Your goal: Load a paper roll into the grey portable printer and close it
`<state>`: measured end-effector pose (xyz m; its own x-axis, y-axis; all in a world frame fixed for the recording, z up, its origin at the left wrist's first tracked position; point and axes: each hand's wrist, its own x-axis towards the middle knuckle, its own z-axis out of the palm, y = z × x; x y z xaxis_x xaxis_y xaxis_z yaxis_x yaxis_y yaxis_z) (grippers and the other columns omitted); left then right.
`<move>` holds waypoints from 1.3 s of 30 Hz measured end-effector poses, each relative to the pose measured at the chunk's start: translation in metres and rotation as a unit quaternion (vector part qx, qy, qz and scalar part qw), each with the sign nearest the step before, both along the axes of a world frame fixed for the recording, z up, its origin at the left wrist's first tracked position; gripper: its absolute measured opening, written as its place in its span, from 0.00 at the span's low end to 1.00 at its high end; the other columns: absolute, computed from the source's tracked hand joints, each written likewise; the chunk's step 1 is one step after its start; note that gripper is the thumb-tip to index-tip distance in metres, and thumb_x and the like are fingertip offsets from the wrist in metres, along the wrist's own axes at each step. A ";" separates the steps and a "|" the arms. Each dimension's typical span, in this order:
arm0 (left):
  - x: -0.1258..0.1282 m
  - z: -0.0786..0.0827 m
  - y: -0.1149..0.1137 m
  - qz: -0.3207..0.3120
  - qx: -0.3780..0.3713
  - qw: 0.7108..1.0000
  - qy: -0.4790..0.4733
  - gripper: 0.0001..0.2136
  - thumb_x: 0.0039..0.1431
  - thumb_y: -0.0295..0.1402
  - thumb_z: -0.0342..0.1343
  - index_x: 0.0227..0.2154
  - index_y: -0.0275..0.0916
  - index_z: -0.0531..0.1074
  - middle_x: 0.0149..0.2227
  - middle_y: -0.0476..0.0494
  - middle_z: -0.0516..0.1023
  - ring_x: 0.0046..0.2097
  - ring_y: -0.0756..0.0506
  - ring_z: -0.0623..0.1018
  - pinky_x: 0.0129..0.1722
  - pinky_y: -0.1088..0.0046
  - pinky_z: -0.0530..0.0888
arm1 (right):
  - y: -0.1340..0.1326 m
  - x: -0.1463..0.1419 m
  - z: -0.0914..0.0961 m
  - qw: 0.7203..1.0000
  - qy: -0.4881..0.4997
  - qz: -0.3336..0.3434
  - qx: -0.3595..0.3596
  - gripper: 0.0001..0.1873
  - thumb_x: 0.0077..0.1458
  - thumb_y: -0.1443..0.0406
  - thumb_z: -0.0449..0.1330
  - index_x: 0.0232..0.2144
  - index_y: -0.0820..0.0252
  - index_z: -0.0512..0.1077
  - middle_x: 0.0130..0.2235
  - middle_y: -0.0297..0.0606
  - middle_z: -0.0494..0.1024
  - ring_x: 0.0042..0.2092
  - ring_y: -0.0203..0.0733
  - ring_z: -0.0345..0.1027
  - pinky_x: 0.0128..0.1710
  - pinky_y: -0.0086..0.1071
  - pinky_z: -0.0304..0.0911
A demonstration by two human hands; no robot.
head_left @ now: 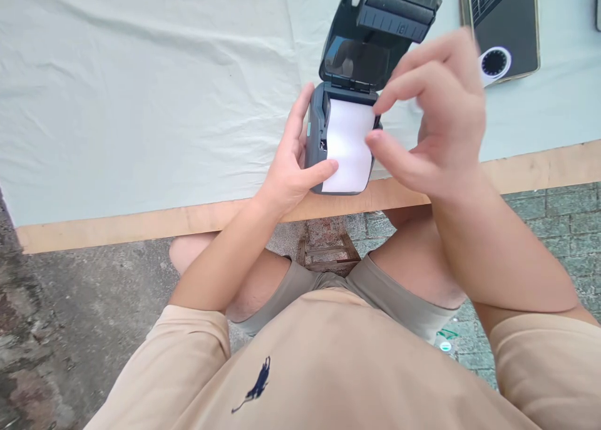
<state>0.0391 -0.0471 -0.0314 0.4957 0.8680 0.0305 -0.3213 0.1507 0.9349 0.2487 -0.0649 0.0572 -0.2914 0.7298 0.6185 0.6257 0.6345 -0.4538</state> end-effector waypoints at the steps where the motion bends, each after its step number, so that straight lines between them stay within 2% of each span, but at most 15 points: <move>1: 0.000 -0.006 0.003 -0.009 0.004 1.000 0.003 0.67 0.36 0.60 0.78 0.76 0.58 0.44 0.72 0.41 0.68 0.72 0.23 0.71 0.64 0.48 0.80 | 0.001 0.002 0.000 0.999 0.019 -0.019 0.019 0.13 0.67 0.52 0.60 0.47 0.50 0.73 0.50 0.41 0.75 0.56 0.51 0.73 0.56 0.49 0.70; 3: -0.001 -0.013 0.006 -0.016 0.001 1.000 0.008 0.68 0.35 0.61 0.77 0.76 0.58 0.43 0.72 0.41 0.68 0.70 0.23 0.73 0.62 0.48 0.81 | 0.001 0.004 0.000 0.998 0.027 -0.051 0.006 0.21 0.70 0.49 0.56 0.58 0.47 0.68 0.61 0.41 0.70 0.70 0.54 0.61 0.66 0.51 0.65; 4: -0.001 -0.014 0.007 -0.014 -0.004 1.000 0.011 0.67 0.36 0.61 0.77 0.76 0.58 0.43 0.71 0.41 0.69 0.70 0.23 0.74 0.61 0.48 0.81 | 0.001 0.005 -0.001 0.998 0.029 -0.056 -0.016 0.24 0.70 0.46 0.55 0.62 0.45 0.64 0.65 0.39 0.66 0.74 0.54 0.56 0.69 0.52 0.62; 5: -0.002 -0.013 0.007 -0.011 -0.010 1.000 0.012 0.67 0.36 0.60 0.77 0.76 0.58 0.44 0.71 0.41 0.70 0.69 0.23 0.74 0.61 0.48 0.81 | 0.001 0.005 -0.001 0.997 0.038 -0.054 -0.040 0.26 0.71 0.44 0.54 0.65 0.43 0.61 0.67 0.38 0.63 0.74 0.55 0.56 0.70 0.52 0.62; 7: -0.003 -0.007 0.005 -0.002 -0.024 1.000 0.015 0.66 0.36 0.60 0.78 0.76 0.58 0.46 0.69 0.41 0.72 0.69 0.23 0.75 0.61 0.48 0.81 | -0.001 0.004 -0.002 0.993 0.079 -0.046 -0.081 0.27 0.71 0.41 0.52 0.65 0.40 0.59 0.67 0.36 0.62 0.67 0.52 0.67 0.67 0.51 0.66; 9: -0.003 0.000 0.002 0.006 -0.040 0.999 0.017 0.65 0.36 0.58 0.79 0.75 0.58 0.49 0.68 0.41 0.72 0.69 0.23 0.74 0.61 0.48 0.81 | -0.002 0.001 -0.002 0.983 0.124 -0.047 -0.123 0.28 0.70 0.38 0.51 0.61 0.42 0.62 0.63 0.36 0.64 0.60 0.49 0.73 0.64 0.49 0.69; 13: -0.003 0.011 -0.003 0.004 -0.049 0.999 0.002 0.61 0.40 0.55 0.78 0.75 0.57 0.50 0.69 0.42 0.72 0.71 0.23 0.72 0.61 0.49 0.81 | -0.001 -0.009 -0.005 0.963 0.168 -0.025 -0.207 0.26 0.67 0.40 0.58 0.56 0.48 0.65 0.60 0.39 0.71 0.63 0.48 0.69 0.63 0.45 0.69; 16: -0.003 0.014 -0.004 0.000 -0.048 0.999 -0.009 0.57 0.43 0.52 0.77 0.74 0.57 0.52 0.66 0.43 0.74 0.73 0.24 0.71 0.59 0.52 0.83 | 0.003 -0.012 -0.011 0.948 0.174 -0.005 -0.267 0.26 0.63 0.47 0.65 0.56 0.50 0.65 0.62 0.41 0.72 0.66 0.46 0.66 0.61 0.42 0.71; 18: -0.003 0.015 -0.005 0.004 -0.052 0.999 -0.011 0.56 0.42 0.50 0.78 0.73 0.58 0.53 0.66 0.44 0.75 0.72 0.25 0.71 0.58 0.52 0.83 | 0.005 -0.011 -0.015 0.934 0.175 -0.001 -0.312 0.28 0.61 0.48 0.67 0.56 0.49 0.65 0.62 0.41 0.72 0.66 0.46 0.66 0.57 0.40 0.73; 21: -0.003 0.018 -0.007 0.008 -0.063 0.998 -0.019 0.55 0.42 0.50 0.78 0.72 0.59 0.55 0.66 0.46 0.75 0.72 0.25 0.73 0.59 0.50 0.83 | 0.008 -0.007 -0.019 0.903 0.188 0.014 -0.386 0.35 0.56 0.43 0.70 0.57 0.49 0.64 0.57 0.40 0.76 0.58 0.46 0.74 0.52 0.39 0.75; 24: -0.003 0.024 -0.007 0.007 -0.104 0.992 -0.066 0.43 0.52 0.54 0.71 0.68 0.56 0.60 0.65 0.48 0.77 0.71 0.27 0.74 0.62 0.49 0.82 | 0.011 -0.004 -0.019 0.871 0.217 0.037 -0.439 0.44 0.50 0.38 0.73 0.59 0.49 0.61 0.50 0.38 0.77 0.48 0.44 0.76 0.45 0.38 0.75; 28: -0.004 0.029 -0.004 0.023 -0.145 0.981 -0.123 0.25 0.66 0.49 0.61 0.62 0.53 0.66 0.62 0.52 0.80 0.70 0.33 0.76 0.65 0.52 0.81 | 0.013 -0.005 -0.020 0.860 0.233 0.047 -0.451 0.49 0.47 0.36 0.74 0.59 0.47 0.58 0.44 0.34 0.77 0.43 0.43 0.75 0.41 0.37 0.74; 32: -0.003 0.024 -0.002 0.044 -0.131 0.988 -0.075 0.24 0.65 0.44 0.58 0.63 0.55 0.65 0.56 0.56 0.83 0.69 0.35 0.77 0.65 0.50 0.81 | 0.008 -0.005 -0.018 0.882 0.198 0.028 -0.427 0.44 0.51 0.33 0.69 0.57 0.45 0.57 0.42 0.32 0.76 0.41 0.43 0.75 0.41 0.39 0.73; 36: -0.002 0.024 -0.004 0.067 -0.122 0.989 -0.045 0.24 0.65 0.43 0.55 0.63 0.56 0.66 0.54 0.56 0.83 0.70 0.36 0.76 0.67 0.50 0.79 | 0.004 0.003 -0.008 0.866 0.192 0.090 -0.453 0.46 0.52 0.39 0.72 0.60 0.45 0.54 0.51 0.36 0.77 0.52 0.47 0.77 0.52 0.43 0.76; 39: 0.000 0.029 -0.006 0.078 -0.127 0.988 -0.043 0.23 0.66 0.41 0.54 0.63 0.55 0.66 0.54 0.55 0.83 0.72 0.37 0.74 0.70 0.51 0.77 | 0.003 0.009 -0.002 0.886 0.150 0.094 -0.429 0.48 0.47 0.46 0.78 0.61 0.46 0.57 0.63 0.41 0.71 0.61 0.51 0.72 0.58 0.45 0.74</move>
<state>0.0386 -0.0528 -0.0020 0.3610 0.9184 -0.1621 -0.4347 0.3195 0.8420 0.2572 -0.0622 0.0554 -0.3746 0.9245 -0.0709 0.3154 0.0552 -0.9473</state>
